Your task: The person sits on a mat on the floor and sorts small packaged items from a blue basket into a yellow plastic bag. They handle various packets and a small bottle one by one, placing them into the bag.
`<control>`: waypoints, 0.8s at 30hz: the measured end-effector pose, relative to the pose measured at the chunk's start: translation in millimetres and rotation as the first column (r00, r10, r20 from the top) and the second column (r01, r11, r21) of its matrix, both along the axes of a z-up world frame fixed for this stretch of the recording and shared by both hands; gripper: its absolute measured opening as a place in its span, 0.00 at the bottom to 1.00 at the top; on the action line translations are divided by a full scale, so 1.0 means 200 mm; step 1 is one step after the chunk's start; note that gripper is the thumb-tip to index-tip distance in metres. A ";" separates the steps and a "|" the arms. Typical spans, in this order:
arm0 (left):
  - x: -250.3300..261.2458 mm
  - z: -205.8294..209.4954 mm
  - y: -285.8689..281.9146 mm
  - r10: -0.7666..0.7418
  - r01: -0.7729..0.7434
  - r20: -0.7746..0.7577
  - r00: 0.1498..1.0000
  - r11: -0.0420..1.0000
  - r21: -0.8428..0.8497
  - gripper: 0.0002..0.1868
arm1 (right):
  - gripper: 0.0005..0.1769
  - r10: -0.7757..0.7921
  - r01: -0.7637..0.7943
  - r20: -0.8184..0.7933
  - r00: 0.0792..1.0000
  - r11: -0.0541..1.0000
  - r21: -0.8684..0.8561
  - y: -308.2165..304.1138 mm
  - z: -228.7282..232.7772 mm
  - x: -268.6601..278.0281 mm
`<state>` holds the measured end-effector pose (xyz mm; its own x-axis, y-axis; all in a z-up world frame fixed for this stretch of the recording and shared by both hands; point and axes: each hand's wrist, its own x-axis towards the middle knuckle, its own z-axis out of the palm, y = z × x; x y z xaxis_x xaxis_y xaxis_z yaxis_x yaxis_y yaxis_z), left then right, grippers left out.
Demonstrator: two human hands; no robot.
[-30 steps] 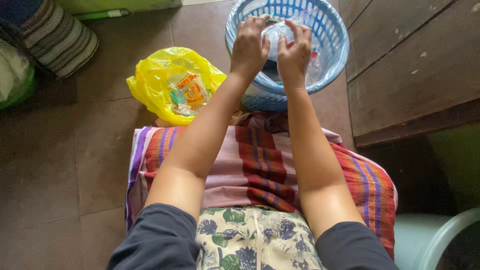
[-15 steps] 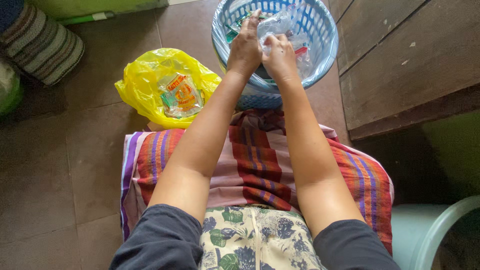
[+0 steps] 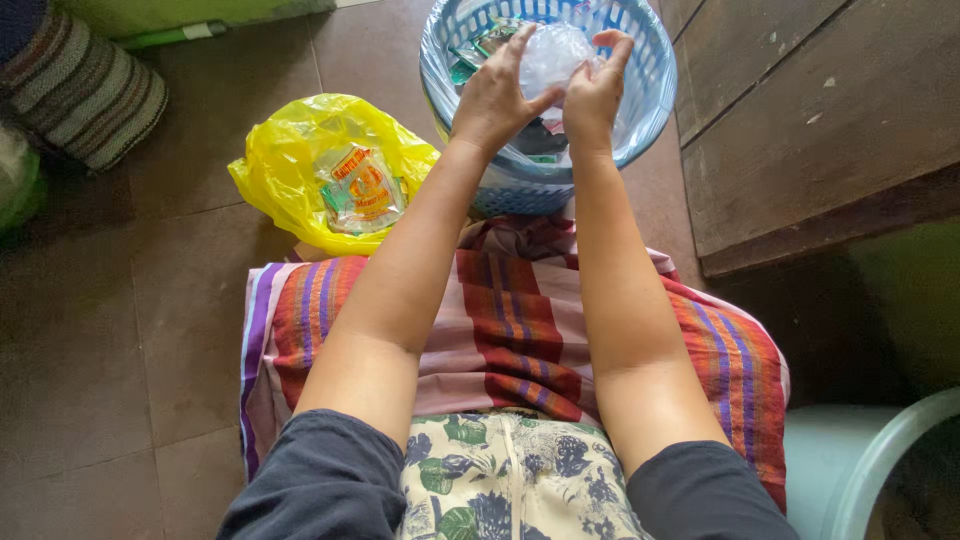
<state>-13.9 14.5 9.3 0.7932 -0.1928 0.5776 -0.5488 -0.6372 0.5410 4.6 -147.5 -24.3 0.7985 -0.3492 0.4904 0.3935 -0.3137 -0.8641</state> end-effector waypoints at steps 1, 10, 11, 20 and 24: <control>-0.01 0.01 0.00 -0.010 0.010 -0.037 0.999 1.000 -0.009 0.45 | 0.18 0.003 -0.003 0.033 0.999 1.000 0.018 0.00 0.01 -0.01; 0.03 -0.06 0.01 0.061 -0.056 0.051 0.997 0.994 -0.095 0.21 | 0.06 -0.003 -0.005 -0.036 0.999 0.978 -0.210 0.07 0.16 -0.12; 0.04 -0.06 0.01 0.079 -0.069 0.079 0.994 0.991 -0.115 0.21 | 0.06 -0.023 0.031 0.029 0.999 0.946 -0.322 0.07 0.16 -0.13; 0.12 -0.11 0.03 0.089 -0.092 -0.024 0.996 0.909 -0.407 0.12 | 0.23 0.138 -0.190 -0.142 0.980 0.858 -0.478 0.09 0.15 -0.11; 0.15 -0.15 0.05 0.006 0.014 0.046 0.999 0.904 -0.428 0.08 | 0.19 0.144 -0.170 -0.089 0.985 0.840 -0.516 0.08 0.11 -0.10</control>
<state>15.1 24.1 -20.6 0.7644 0.0775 0.6401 -0.5809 -0.3477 0.7359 -16.1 -132.0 -2.3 0.8463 0.0789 0.5268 0.4408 -0.6590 -0.6094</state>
